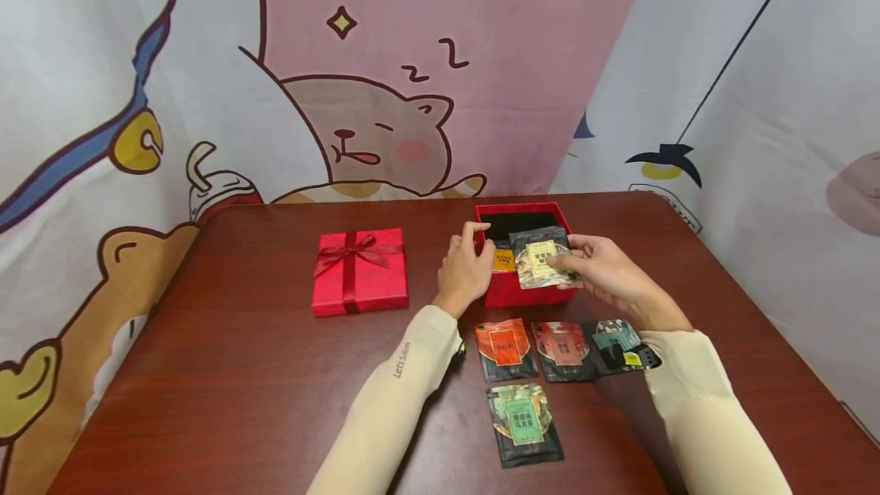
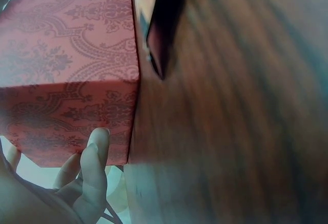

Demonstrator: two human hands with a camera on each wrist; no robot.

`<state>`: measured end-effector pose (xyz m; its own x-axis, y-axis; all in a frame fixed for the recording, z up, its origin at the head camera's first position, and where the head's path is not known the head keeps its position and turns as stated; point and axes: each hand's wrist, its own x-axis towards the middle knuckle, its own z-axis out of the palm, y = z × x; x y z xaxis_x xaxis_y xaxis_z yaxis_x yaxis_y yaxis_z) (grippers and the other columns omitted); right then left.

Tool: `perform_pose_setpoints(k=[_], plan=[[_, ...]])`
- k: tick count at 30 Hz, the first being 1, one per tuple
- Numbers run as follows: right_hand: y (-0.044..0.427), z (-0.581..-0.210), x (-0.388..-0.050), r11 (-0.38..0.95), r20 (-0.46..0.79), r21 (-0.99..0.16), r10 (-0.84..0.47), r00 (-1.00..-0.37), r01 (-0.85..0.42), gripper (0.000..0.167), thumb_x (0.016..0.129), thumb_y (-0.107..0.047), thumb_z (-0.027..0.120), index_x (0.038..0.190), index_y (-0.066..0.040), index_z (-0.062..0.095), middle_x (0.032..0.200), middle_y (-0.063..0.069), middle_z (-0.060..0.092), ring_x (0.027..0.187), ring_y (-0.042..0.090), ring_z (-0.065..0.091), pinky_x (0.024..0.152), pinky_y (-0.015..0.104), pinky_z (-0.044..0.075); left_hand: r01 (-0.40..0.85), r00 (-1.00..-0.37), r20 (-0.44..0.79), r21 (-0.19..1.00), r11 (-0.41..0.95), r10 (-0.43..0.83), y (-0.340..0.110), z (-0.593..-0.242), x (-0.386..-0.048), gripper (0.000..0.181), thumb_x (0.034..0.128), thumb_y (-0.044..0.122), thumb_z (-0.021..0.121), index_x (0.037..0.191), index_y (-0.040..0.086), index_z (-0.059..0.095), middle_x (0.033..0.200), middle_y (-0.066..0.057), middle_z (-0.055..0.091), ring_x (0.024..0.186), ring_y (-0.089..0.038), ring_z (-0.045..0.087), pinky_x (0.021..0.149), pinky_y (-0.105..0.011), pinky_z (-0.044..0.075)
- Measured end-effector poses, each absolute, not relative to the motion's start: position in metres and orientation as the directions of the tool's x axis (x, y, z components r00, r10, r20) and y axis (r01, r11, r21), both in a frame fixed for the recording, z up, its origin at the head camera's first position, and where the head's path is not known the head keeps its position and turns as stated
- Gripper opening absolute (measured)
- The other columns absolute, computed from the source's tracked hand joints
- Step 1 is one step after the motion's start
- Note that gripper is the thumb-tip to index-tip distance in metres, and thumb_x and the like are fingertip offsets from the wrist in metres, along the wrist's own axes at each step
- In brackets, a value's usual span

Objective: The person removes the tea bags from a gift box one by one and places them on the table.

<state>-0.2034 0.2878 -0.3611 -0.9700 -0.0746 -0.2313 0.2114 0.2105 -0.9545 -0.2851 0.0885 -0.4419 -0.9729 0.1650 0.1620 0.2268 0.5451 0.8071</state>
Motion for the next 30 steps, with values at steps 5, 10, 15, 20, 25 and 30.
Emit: perform_pose_setpoints(k=[5,10,15,20,25,30], plan=[[0.290,-0.366,-0.198,0.202,-0.249,-0.952,-0.071,-0.966,0.230,0.064,0.096,-0.014,0.065,0.144,0.011,0.030,0.112,0.014,0.060,0.093,0.015,0.066,0.086,0.042,0.055,0.220,-0.974,0.153,0.812,0.540,0.167,0.088,-0.440,-0.284,0.039,0.0989,0.043,0.043,0.137,0.037,0.049,0.120,-0.007,0.057,0.093,-0.036,0.064,0.080,-0.054,0.048],[0.292,-0.370,-0.192,0.202,-0.242,-0.954,-0.087,-0.966,0.221,0.065,0.096,-0.012,0.064,0.145,0.013,0.028,0.110,0.012,0.063,0.091,0.016,0.068,0.082,0.040,0.056,0.217,-0.975,0.150,0.808,0.547,0.165,0.088,-0.440,-0.283,0.041,0.0983,0.045,0.042,0.137,0.037,0.049,0.119,-0.006,0.057,0.093,-0.035,0.063,0.080,-0.054,0.048],[0.294,-0.374,-0.186,0.193,-0.240,-0.957,-0.106,-0.965,0.217,0.062,0.095,-0.011,0.064,0.142,0.014,0.031,0.103,0.010,0.067,0.087,0.017,0.070,0.080,0.042,0.057,0.220,-0.974,0.153,0.805,0.551,0.166,0.088,-0.439,-0.283,0.040,0.0979,0.045,0.042,0.137,0.038,0.049,0.120,-0.006,0.057,0.094,-0.036,0.063,0.081,-0.053,0.048],[0.296,-0.376,-0.177,0.229,-0.234,-0.951,-0.105,-0.967,0.206,0.060,0.095,-0.014,0.066,0.139,0.014,0.035,0.102,0.012,0.066,0.086,0.017,0.070,0.078,0.040,0.057,0.219,-0.974,0.149,0.804,0.553,0.168,0.088,-0.440,-0.283,0.040,0.0978,0.045,0.042,0.137,0.039,0.048,0.122,-0.005,0.057,0.095,-0.035,0.063,0.082,-0.053,0.047],[0.297,-0.380,-0.170,0.255,-0.237,-0.945,-0.106,-0.966,0.204,0.066,0.095,-0.015,0.065,0.143,0.015,0.030,0.107,0.015,0.064,0.090,0.016,0.068,0.081,0.041,0.057,0.220,-0.974,0.154,0.798,0.561,0.163,0.088,-0.440,-0.283,0.039,0.0983,0.045,0.042,0.136,0.040,0.048,0.123,-0.006,0.057,0.096,-0.035,0.064,0.082,-0.053,0.048],[0.300,-0.384,-0.163,0.256,-0.243,-0.943,-0.101,-0.965,0.211,0.078,0.096,-0.014,0.065,0.149,0.016,0.016,0.112,0.017,0.061,0.094,0.013,0.067,0.084,0.047,0.055,0.223,-0.974,0.154,0.797,0.562,0.168,0.088,-0.439,-0.282,0.039,0.0991,0.044,0.044,0.138,0.038,0.048,0.122,-0.007,0.057,0.095,-0.036,0.063,0.082,-0.054,0.049]])
